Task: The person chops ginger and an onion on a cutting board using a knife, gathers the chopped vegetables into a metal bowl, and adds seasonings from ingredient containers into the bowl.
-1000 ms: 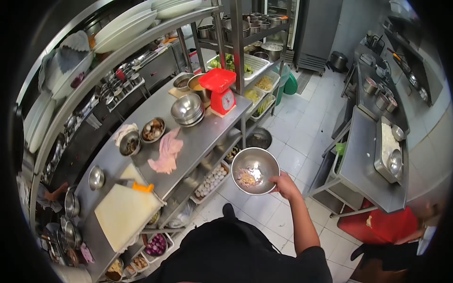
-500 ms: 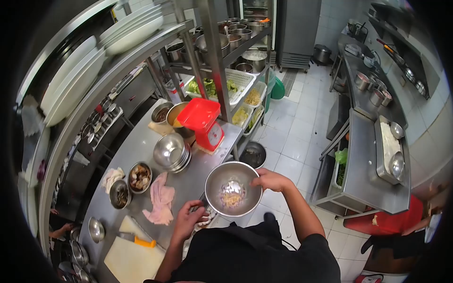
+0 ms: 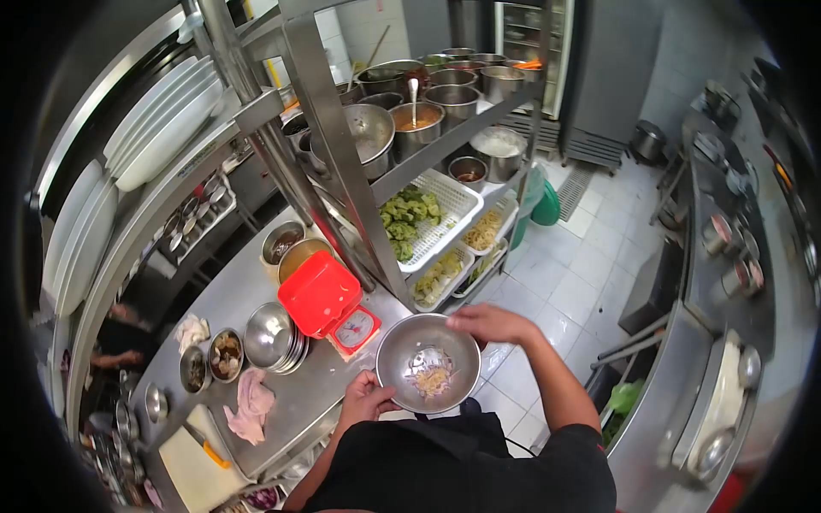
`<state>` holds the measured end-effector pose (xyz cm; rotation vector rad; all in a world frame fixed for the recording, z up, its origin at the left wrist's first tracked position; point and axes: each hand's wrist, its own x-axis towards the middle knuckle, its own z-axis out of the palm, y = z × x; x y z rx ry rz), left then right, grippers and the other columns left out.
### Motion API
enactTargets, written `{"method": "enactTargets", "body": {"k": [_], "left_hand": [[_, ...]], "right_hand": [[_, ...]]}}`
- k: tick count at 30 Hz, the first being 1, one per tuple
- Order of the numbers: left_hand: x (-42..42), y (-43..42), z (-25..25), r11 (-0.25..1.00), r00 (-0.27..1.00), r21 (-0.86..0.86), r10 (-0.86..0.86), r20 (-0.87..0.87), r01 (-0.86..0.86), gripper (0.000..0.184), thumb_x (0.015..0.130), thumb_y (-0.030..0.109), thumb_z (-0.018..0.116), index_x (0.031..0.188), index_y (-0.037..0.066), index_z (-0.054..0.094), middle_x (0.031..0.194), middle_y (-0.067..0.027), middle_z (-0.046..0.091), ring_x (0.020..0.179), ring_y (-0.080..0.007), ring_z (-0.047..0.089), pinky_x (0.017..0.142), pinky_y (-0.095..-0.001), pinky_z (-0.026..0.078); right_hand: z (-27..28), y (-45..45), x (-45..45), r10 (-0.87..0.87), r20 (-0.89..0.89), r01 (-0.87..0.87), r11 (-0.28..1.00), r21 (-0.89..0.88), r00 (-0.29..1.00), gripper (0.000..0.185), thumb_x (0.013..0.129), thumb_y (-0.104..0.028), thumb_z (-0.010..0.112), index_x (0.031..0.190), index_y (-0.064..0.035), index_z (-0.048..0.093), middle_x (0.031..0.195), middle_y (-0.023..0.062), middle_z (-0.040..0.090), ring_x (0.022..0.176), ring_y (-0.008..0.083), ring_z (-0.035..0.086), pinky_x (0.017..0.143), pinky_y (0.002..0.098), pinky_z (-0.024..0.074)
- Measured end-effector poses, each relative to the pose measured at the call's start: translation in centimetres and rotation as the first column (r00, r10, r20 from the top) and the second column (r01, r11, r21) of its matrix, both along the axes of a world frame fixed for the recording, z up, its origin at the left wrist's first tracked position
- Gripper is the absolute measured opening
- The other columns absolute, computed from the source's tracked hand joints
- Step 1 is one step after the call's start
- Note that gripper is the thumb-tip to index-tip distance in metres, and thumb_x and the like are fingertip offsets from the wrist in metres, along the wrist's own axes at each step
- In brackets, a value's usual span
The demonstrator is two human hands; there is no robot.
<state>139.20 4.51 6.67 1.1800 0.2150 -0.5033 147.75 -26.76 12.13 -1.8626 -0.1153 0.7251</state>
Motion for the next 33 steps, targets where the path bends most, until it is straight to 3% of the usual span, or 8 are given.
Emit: {"method": "enactTargets", "body": {"k": [3,6,9,12,19,24,27,33], "left_hand": [[1.0,-2.2,2.2,0.998,0.998,-0.028,0.052,-0.024,-0.052,0.022,0.087,-0.004,0.067,0.096,0.001,0.048,0.098,-0.0116,0.06,0.086,-0.0247,0.069,0.072,-0.0394,0.065],[2.6,-3.4,2.7,0.997,0.997,-0.02,0.076,-0.008,-0.076,0.02,0.088,-0.003,0.065,0.096,0.002,0.048,0.098,-0.0117,0.059,0.086,-0.024,0.069,0.072,-0.0394,0.065],[3.8,-4.7,4.3,0.996,0.997,-0.06,0.07,0.013,-0.069,0.018,0.089,-0.003,0.065,0.095,0.002,0.048,0.098,-0.0111,0.059,0.084,-0.0224,0.068,0.07,-0.0381,0.064],[5.5,-6.6,5.3,0.991,0.993,-0.087,0.11,0.047,-0.105,0.019,0.087,-0.001,0.066,0.093,0.005,0.049,0.094,-0.0068,0.059,0.082,-0.0176,0.066,0.069,-0.0357,0.063],[8.4,-13.5,9.0,0.944,0.94,-0.09,0.327,0.102,-0.318,0.017,0.088,-0.003,0.065,0.092,0.004,0.05,0.098,-0.0092,0.061,0.083,-0.0178,0.068,0.066,-0.0312,0.062],[8.7,-18.3,9.3,0.869,0.857,-0.046,0.494,0.148,-0.493,0.017,0.089,-0.004,0.064,0.093,0.004,0.05,0.101,-0.0097,0.061,0.085,-0.0174,0.068,0.066,-0.0299,0.062],[7.9,-20.1,9.3,0.804,0.796,-0.054,0.594,0.114,-0.592,0.016,0.088,-0.005,0.063,0.093,0.004,0.05,0.102,-0.0098,0.062,0.085,-0.0186,0.068,0.067,-0.031,0.062],[6.9,-23.2,10.0,0.676,0.673,-0.033,0.736,0.07,-0.736,0.016,0.088,-0.006,0.062,0.096,0.003,0.051,0.102,-0.0107,0.062,0.08,-0.0194,0.068,0.066,-0.0312,0.063]], "right_hand": [[3.9,-3.4,5.2,-0.134,0.383,0.143,0.99,0.006,0.914,0.04,0.098,-0.036,0.061,0.114,-0.0005,0.068,0.083,0.0085,0.069,0.071,0.0146,0.065,0.068,0.0316,0.0549],[10.7,-4.8,10.0,-0.04,0.859,0.308,0.941,-0.139,0.51,0.021,0.091,-0.017,0.064,0.103,-0.0014,0.071,0.085,0.0174,0.07,0.076,0.0263,0.069,0.07,0.0371,0.0535],[17.7,-4.5,14.3,0.177,0.956,0.36,0.898,-0.254,0.233,0.01,0.083,-0.008,0.061,0.087,-0.0029,0.068,0.08,0.0181,0.064,0.078,0.0389,0.062,0.071,0.0442,0.051],[21.1,-3.9,22.4,0.608,0.793,0.435,0.708,-0.557,0.027,0.017,0.087,-0.006,0.058,0.099,-0.0016,0.071,0.085,0.0152,0.068,0.082,0.0326,0.067,0.074,0.0427,0.0525],[24.2,0.1,30.9,0.857,0.503,0.282,0.458,-0.843,0.11,0.02,0.071,-0.011,0.063,0.085,-0.0038,0.074,0.081,0.0209,0.069,0.082,0.039,0.067,0.072,0.0471,0.0541],[26.5,-2.6,34.1,0.82,0.567,0.206,0.571,-0.795,-0.082,0.02,0.076,-0.007,0.06,0.088,-0.0013,0.075,0.085,0.0219,0.07,0.084,0.0394,0.067,0.077,0.0465,0.0532],[28.9,-4.6,33.7,0.614,0.775,0.099,0.789,-0.606,-0.151,0.02,0.077,-0.007,0.061,0.09,-0.0003,0.075,0.088,0.021,0.07,0.085,0.0394,0.066,0.079,0.0448,0.0531],[31.4,-6.9,33.1,0.526,0.848,0.037,0.851,-0.525,-0.062,0.019,0.083,-0.007,0.062,0.094,0.0027,0.074,0.094,0.021,0.071,0.09,0.0359,0.068,0.088,0.0398,0.0536]]}}
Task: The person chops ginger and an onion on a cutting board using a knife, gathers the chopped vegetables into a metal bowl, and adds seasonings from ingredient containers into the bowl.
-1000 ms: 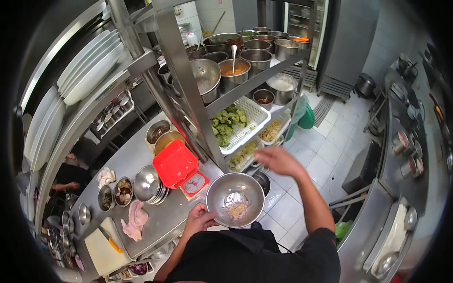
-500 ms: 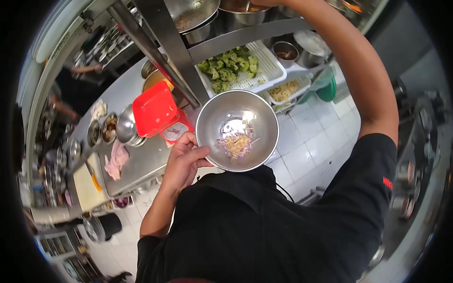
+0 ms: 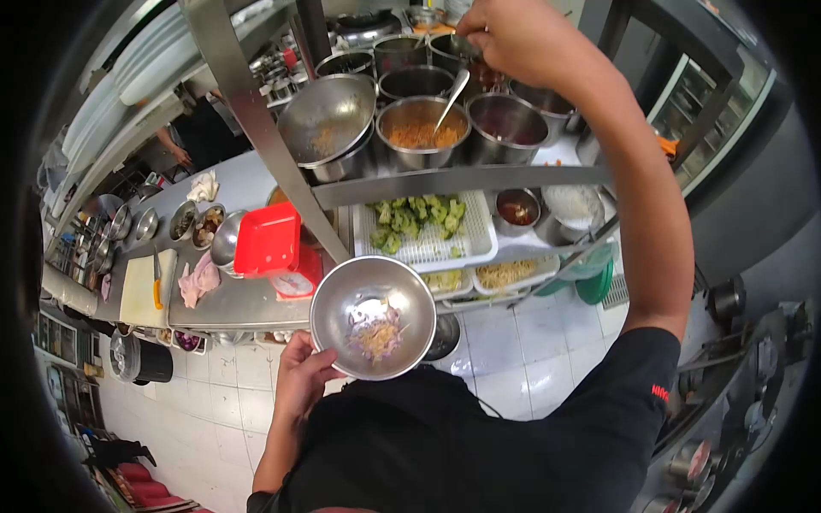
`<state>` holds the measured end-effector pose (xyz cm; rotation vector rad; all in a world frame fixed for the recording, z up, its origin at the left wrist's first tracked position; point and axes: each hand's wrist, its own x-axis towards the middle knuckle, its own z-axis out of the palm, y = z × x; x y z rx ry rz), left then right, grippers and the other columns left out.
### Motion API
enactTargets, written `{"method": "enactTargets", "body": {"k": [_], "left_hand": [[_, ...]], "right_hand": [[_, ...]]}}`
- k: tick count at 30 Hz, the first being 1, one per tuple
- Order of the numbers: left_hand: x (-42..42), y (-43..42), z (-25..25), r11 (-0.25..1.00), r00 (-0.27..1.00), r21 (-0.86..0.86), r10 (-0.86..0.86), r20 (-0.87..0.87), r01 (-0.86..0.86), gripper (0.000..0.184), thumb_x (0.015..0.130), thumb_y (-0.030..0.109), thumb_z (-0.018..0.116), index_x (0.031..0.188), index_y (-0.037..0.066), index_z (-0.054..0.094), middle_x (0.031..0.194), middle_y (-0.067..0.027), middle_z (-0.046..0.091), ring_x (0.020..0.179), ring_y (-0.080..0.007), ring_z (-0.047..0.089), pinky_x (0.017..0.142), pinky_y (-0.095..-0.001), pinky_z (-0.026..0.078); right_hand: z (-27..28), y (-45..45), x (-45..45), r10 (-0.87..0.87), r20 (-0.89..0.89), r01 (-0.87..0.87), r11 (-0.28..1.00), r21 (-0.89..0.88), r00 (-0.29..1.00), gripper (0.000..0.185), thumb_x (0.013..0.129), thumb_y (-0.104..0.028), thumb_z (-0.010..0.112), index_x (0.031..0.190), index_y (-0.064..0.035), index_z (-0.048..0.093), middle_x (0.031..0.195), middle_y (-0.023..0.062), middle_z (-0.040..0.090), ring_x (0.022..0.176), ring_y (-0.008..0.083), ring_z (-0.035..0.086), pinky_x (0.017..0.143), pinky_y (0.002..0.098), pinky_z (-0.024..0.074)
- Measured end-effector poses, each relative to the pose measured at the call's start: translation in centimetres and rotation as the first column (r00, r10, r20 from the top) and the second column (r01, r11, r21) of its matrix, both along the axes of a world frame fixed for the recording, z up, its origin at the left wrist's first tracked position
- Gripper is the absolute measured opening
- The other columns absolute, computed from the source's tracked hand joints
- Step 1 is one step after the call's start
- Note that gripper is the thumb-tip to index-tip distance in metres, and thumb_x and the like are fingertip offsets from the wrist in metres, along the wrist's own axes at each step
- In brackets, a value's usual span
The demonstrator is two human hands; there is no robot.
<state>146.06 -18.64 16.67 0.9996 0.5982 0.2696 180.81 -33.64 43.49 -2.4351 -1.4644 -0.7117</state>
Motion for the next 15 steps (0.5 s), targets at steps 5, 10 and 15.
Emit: {"method": "enactTargets", "body": {"k": [5,10,15], "left_hand": [[0.2,-1.4,1.6,0.998,0.997,-0.014,0.064,0.047,-0.063,0.016,0.086,-0.008,0.061,0.096,0.001,0.052,0.099,-0.0131,0.064,0.08,-0.0212,0.069,0.066,-0.0328,0.064],[-1.5,-1.6,2.2,0.986,0.979,-0.061,0.162,0.121,-0.155,0.016,0.085,-0.009,0.06,0.096,0.002,0.053,0.095,-0.0137,0.065,0.079,-0.0224,0.07,0.066,-0.0359,0.066],[-5.5,0.3,4.3,0.939,0.925,-0.064,0.343,0.165,-0.337,0.016,0.084,-0.009,0.059,0.09,0.004,0.052,0.091,-0.0124,0.066,0.077,-0.023,0.07,0.066,-0.0397,0.066]], "right_hand": [[1.6,-0.2,0.8,-0.082,-0.066,0.081,0.996,-0.028,0.994,0.024,0.087,-0.015,0.062,0.102,-0.0002,0.074,0.105,0.0196,0.071,0.097,0.034,0.067,0.089,0.0394,0.0529],[-0.6,0.0,5.4,0.133,-0.103,-0.129,0.99,0.053,0.986,0.02,0.088,-0.011,0.062,0.102,0.0012,0.071,0.09,0.0166,0.071,0.085,0.0323,0.068,0.079,0.0397,0.0531],[-2.2,3.0,7.6,0.241,0.021,-0.241,0.97,0.036,0.97,0.023,0.086,-0.015,0.066,0.101,0.0017,0.072,0.096,0.0172,0.073,0.087,0.03,0.069,0.082,0.0392,0.0528]]}}
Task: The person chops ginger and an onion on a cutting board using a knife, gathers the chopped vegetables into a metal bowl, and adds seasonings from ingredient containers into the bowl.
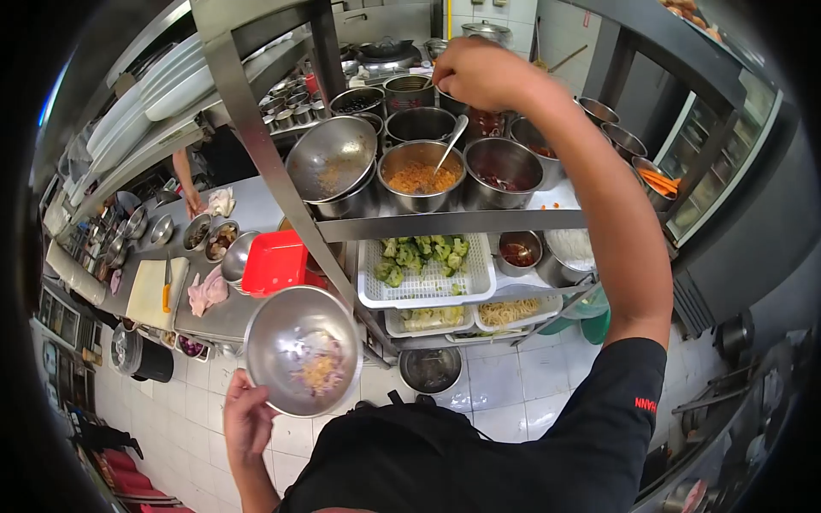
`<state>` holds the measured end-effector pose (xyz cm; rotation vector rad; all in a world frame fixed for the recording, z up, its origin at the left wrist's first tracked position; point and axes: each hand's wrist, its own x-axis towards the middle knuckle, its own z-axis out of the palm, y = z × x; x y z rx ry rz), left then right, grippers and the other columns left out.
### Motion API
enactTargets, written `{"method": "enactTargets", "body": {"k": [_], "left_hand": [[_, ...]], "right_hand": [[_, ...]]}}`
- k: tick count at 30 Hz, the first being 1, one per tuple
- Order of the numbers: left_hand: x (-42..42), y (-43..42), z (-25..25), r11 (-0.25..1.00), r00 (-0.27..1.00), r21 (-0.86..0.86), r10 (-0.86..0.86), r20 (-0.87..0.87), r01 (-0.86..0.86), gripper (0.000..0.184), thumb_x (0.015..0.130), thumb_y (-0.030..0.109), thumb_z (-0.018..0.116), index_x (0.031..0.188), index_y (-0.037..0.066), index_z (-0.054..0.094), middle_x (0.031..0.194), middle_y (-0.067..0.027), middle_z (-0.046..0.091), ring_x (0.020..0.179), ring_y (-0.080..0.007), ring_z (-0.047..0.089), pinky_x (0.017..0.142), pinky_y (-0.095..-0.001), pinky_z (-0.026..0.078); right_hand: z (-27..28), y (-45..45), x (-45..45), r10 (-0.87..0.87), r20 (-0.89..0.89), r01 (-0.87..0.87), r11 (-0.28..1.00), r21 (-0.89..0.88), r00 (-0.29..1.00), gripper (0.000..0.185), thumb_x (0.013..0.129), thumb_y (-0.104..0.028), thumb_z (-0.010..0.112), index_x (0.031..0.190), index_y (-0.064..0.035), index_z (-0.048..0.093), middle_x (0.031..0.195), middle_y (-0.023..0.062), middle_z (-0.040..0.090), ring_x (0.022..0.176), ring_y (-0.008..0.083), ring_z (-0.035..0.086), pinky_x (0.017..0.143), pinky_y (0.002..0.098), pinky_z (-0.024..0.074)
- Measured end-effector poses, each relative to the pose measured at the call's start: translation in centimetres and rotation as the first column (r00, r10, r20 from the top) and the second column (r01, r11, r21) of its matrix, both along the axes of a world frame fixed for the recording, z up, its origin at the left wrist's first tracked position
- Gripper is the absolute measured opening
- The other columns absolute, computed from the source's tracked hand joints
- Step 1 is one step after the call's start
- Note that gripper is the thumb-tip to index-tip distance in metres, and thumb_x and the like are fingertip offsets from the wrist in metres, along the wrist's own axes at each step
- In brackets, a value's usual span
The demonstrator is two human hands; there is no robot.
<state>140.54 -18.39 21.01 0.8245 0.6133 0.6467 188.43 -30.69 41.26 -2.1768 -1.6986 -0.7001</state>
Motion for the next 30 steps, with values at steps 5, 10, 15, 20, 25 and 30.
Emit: {"method": "enactTargets", "body": {"k": [5,10,15,20,25,30], "left_hand": [[-2.1,3.1,1.7,0.982,0.989,0.118,0.149,-0.003,-0.147,0.014,0.087,-0.005,0.056,0.091,0.006,0.048,0.089,-0.0091,0.065,0.075,-0.018,0.069,0.068,-0.038,0.066],[-2.3,8.2,1.9,0.958,0.976,0.186,0.217,0.035,-0.219,0.014,0.087,-0.004,0.056,0.092,0.006,0.048,0.089,-0.0081,0.064,0.074,-0.0151,0.068,0.067,-0.0359,0.065],[-1.1,12.6,4.1,0.962,0.991,0.241,0.126,0.033,-0.131,0.016,0.086,-0.005,0.056,0.097,0.004,0.049,0.09,-0.0072,0.063,0.072,-0.0134,0.065,0.068,-0.0331,0.065],[0.9,14.0,6.7,0.984,0.995,0.154,-0.095,0.022,0.091,0.023,0.08,-0.01,0.059,0.098,0.0,0.052,0.096,-0.0132,0.064,0.08,-0.0229,0.069,0.062,-0.0327,0.063],[4.8,14.4,6.7,0.85,0.857,0.13,-0.515,-0.007,0.511,0.024,0.08,-0.016,0.06,0.098,0.0,0.054,0.098,-0.0138,0.065,0.081,-0.0236,0.07,0.061,-0.0366,0.064],[7.6,10.7,7.7,0.789,0.801,0.141,-0.593,-0.081,0.598,0.024,0.083,-0.015,0.062,0.099,0.0,0.054,0.101,-0.0124,0.064,0.084,-0.0213,0.07,0.069,-0.0369,0.065]], "right_hand": [[-2.1,7.2,1.8,-0.265,-0.053,0.194,0.813,-0.55,0.963,0.029,0.077,-0.02,0.072,0.1,-0.0023,0.074,0.095,0.0153,0.073,0.087,0.0299,0.069,0.077,0.0411,0.0536],[-4.2,11.2,2.7,-0.471,-0.025,0.276,0.558,-0.782,0.882,0.022,0.072,-0.022,0.076,0.081,-0.0021,0.074,0.079,0.0124,0.071,0.07,0.0261,0.067,0.062,0.0418,0.0517],[-6.6,13.4,6.6,-0.448,0.04,0.31,0.548,-0.777,0.893,0.01,0.069,-0.01,0.073,0.073,-0.0009,0.073,0.079,0.0154,0.072,0.071,0.0275,0.07,0.061,0.0427,0.0537],[-7.5,12.7,6.3,-0.422,0.057,0.373,0.72,-0.585,0.905,0.019,0.065,0.001,0.063,0.081,0.0025,0.074,0.091,0.024,0.071,0.087,0.0381,0.071,0.068,0.0447,0.0559],[-7.7,11.6,4.3,-0.435,-0.03,0.344,0.75,-0.566,0.9,0.022,0.065,0.002,0.058,0.083,0.0064,0.072,0.094,0.0262,0.07,0.089,0.0397,0.069,0.069,0.0452,0.0552],[-6.2,10.0,3.1,-0.342,-0.143,0.173,0.741,-0.649,0.929,0.026,0.073,-0.008,0.054,0.084,0.0084,0.071,0.09,0.0271,0.069,0.081,0.0388,0.069,0.068,0.0467,0.0529]]}}
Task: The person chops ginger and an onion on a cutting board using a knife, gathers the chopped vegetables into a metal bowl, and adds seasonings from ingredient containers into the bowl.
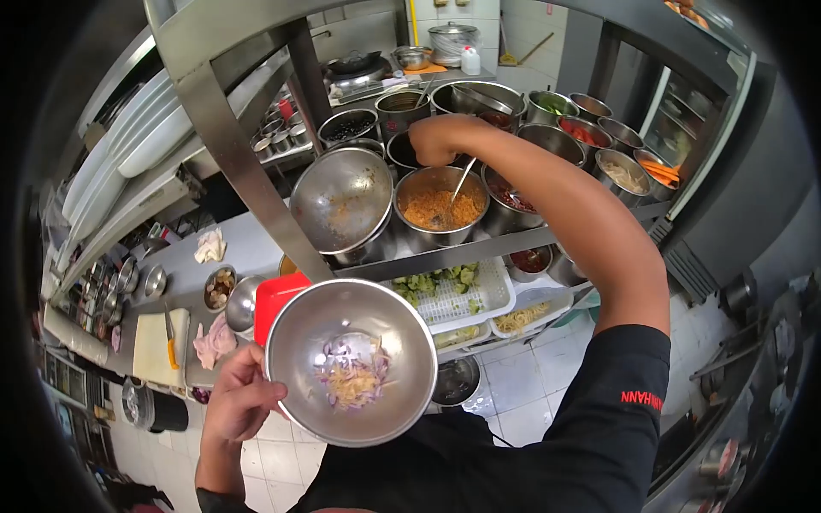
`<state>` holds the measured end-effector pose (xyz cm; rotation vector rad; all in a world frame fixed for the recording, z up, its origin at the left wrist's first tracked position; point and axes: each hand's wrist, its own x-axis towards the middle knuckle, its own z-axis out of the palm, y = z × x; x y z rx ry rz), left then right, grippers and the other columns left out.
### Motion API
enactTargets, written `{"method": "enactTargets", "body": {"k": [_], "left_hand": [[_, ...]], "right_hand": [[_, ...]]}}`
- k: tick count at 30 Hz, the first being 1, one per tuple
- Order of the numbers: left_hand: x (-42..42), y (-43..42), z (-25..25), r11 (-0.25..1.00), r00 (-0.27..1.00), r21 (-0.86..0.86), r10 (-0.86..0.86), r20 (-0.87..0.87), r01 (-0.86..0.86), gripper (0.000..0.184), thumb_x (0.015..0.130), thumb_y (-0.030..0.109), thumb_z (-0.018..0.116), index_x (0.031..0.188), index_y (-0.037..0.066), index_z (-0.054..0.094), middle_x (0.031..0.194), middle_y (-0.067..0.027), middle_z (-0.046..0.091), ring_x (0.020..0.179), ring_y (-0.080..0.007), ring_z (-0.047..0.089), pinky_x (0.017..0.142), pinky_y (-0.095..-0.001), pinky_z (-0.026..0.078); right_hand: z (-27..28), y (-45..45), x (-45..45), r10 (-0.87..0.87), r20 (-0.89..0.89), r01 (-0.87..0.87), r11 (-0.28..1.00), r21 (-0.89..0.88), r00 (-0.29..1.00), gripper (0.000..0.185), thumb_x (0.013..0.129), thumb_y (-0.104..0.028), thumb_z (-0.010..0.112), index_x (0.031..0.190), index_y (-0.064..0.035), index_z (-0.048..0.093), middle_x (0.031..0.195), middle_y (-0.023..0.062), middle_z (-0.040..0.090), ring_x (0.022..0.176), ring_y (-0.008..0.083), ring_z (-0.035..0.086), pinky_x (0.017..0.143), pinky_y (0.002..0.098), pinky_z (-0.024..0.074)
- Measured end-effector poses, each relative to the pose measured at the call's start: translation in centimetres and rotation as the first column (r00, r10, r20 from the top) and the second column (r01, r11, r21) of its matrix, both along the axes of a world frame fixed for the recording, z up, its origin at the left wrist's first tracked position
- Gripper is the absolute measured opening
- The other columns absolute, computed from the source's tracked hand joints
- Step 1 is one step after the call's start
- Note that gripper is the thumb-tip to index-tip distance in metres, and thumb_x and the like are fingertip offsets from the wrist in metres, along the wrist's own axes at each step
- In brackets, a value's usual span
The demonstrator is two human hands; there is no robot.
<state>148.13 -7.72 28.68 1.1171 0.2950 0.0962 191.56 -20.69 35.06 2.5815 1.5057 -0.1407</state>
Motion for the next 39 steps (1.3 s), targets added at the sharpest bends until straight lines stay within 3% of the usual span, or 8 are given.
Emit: {"method": "enactTargets", "body": {"k": [2,3,9,18,21,24,30,39], "left_hand": [[0.6,-2.0,0.4,0.999,0.999,0.028,0.031,-0.007,-0.031,0.024,0.083,-0.014,0.062,0.099,0.001,0.054,0.102,-0.012,0.064,0.084,-0.0215,0.07,0.069,-0.037,0.065],[0.9,-3.1,0.8,0.998,0.999,0.043,0.05,-0.015,-0.049,0.024,0.083,-0.014,0.062,0.099,0.001,0.054,0.102,-0.0119,0.064,0.084,-0.0215,0.07,0.069,-0.0368,0.065],[2.1,-7.8,3.1,0.988,0.991,0.101,0.122,-0.063,-0.116,0.022,0.084,-0.011,0.062,0.096,0.003,0.053,0.097,-0.008,0.063,0.082,-0.0179,0.07,0.068,-0.0341,0.064],[3.1,-11.0,4.4,0.975,0.98,0.135,0.189,-0.068,-0.178,0.017,0.086,-0.006,0.063,0.094,0.005,0.052,0.094,-0.0075,0.063,0.083,-0.0183,0.069,0.07,-0.0332,0.063],[3.3,-11.6,4.5,0.971,0.977,0.142,0.202,-0.062,-0.192,0.017,0.086,-0.006,0.063,0.093,0.005,0.052,0.094,-0.007,0.063,0.084,-0.0182,0.069,0.07,-0.0332,0.063],[3.6,-11.9,4.5,0.967,0.974,0.152,0.217,-0.06,-0.206,0.017,0.086,-0.005,0.064,0.092,0.006,0.052,0.093,-0.0068,0.063,0.084,-0.018,0.069,0.07,-0.033,0.063],[3.6,-12.3,4.3,0.963,0.973,0.163,0.226,-0.05,-0.215,0.016,0.086,-0.003,0.064,0.092,0.006,0.052,0.094,-0.0062,0.062,0.083,-0.0175,0.068,0.07,-0.0328,0.063],[3.4,-12.4,4.6,0.957,0.969,0.167,0.246,-0.025,-0.238,0.015,0.086,-0.001,0.065,0.092,0.006,0.053,0.095,-0.0055,0.062,0.084,-0.0174,0.068,0.071,-0.0322,0.063]], "right_hand": [[-0.5,-0.5,1.7,0.07,-0.007,-0.07,0.997,0.036,0.997,0.029,0.075,-0.012,0.054,0.085,0.0076,0.072,0.088,0.0272,0.069,0.079,0.0379,0.069,0.068,0.0475,0.0521],[0.7,-1.3,0.9,0.069,-0.053,-0.066,0.996,0.067,0.996,0.028,0.076,-0.016,0.054,0.083,0.0048,0.073,0.082,0.0233,0.07,0.078,0.0343,0.07,0.067,0.0461,0.0519],[3.1,-2.5,2.4,-0.107,-0.125,0.131,0.971,0.201,0.986,0.029,0.08,-0.02,0.051,0.078,-0.0002,0.073,0.079,0.014,0.073,0.076,0.0281,0.071,0.064,0.0417,0.0512],[3.7,-4.7,1.0,-0.009,0.177,-0.049,0.947,0.317,0.984,0.028,0.077,-0.009,0.053,0.087,0.0111,0.069,0.092,0.0324,0.067,0.084,0.0413,0.069,0.076,0.0469,0.0535],[3.6,-5.6,0.5,-0.067,0.137,0.009,0.924,0.383,0.988,0.027,0.078,-0.008,0.054,0.088,0.0119,0.069,0.095,0.0325,0.067,0.091,0.042,0.069,0.079,0.0459,0.054],[3.8,-5.9,0.6,-0.099,0.156,0.049,0.954,0.297,0.983,0.029,0.082,-0.01,0.052,0.094,0.0115,0.067,0.099,0.0315,0.066,0.096,0.043,0.066,0.086,0.0468,0.052],[3.3,-6.7,1.1,-0.107,0.122,0.039,0.885,0.464,0.987,0.028,0.082,-0.01,0.052,0.093,0.0109,0.068,0.099,0.0321,0.066,0.095,0.0434,0.067,0.083,0.0459,0.0531],[2.3,-6.7,3.8,-0.135,0.157,0.041,0.87,0.492,0.978,0.028,0.083,-0.015,0.055,0.092,0.0062,0.07,0.096,0.0293,0.067,0.088,0.0422,0.067,0.079,0.045,0.0531]]}}
